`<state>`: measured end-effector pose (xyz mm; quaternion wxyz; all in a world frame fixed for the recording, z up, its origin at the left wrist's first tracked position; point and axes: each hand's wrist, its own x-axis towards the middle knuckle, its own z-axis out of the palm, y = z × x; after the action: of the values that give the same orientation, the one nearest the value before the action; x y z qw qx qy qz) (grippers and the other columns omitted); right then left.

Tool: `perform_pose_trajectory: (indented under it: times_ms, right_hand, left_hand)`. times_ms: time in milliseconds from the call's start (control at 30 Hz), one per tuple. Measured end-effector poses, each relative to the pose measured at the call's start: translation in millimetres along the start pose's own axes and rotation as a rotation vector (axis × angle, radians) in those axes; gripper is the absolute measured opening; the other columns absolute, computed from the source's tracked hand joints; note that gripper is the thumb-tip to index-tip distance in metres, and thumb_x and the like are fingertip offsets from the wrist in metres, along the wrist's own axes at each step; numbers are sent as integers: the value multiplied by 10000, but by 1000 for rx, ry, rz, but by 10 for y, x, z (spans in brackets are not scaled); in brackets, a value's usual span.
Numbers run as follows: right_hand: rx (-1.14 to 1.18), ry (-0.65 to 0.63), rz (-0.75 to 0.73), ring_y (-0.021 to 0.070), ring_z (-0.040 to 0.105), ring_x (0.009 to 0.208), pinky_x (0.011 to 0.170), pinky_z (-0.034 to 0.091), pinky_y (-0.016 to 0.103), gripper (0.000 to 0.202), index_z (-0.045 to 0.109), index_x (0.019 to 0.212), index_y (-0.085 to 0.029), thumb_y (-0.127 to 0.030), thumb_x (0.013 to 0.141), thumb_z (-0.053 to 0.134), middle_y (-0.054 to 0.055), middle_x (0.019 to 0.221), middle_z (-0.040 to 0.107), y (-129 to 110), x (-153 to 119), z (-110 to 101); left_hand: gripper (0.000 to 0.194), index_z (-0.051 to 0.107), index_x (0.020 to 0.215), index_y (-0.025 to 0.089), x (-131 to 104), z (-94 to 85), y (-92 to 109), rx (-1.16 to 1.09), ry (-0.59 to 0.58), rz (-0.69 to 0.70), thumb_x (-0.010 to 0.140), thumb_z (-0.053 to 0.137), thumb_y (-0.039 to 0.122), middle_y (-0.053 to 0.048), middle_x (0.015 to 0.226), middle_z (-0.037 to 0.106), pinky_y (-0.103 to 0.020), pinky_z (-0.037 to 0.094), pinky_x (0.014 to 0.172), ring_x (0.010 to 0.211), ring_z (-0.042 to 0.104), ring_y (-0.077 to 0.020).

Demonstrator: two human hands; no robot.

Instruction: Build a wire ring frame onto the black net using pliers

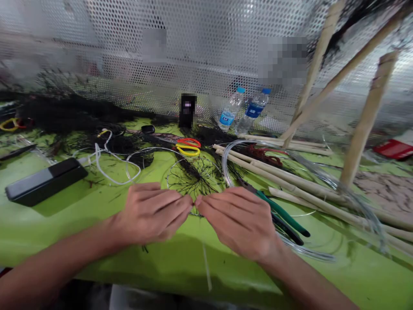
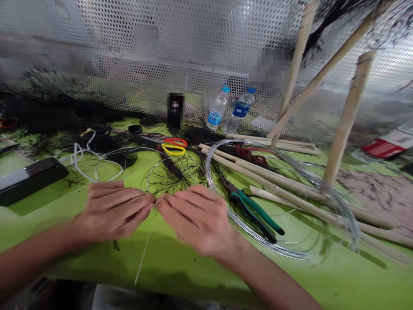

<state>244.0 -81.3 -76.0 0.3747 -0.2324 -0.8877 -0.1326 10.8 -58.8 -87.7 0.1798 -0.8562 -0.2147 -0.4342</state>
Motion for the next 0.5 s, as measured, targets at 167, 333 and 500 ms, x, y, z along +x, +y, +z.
perform_pose_trajectory:
  times_ms: [167,333,500]
  right_hand:
    - [90,21,0,163,789,796,732,593,283,142,769,1017,-173,-98,969,658,49,917,851,61,28,18]
    - [757,-301,627,131,683,683,623,521,233,219,753,973,-171,-341,1041,633,15,781,760,120,125,-10]
    - [892,-402,810,114,571,662,608,456,228,325,737,915,-168,-488,968,736,-9,753,678,129,144,-51]
  left_hand:
    - [101,727,918,161,16,5,-55,14,46,55,985,652,161,50,751,759,-293,438,485,527,639,-75]
    - [52,717,895,156,8,8,-126,28,12,170,931,711,118,45,759,747,-269,412,475,521,589,-61]
    - [51,722,931,149,-40,28,-152,23,23,195,904,763,136,32,782,733,-262,421,500,581,623,-68]
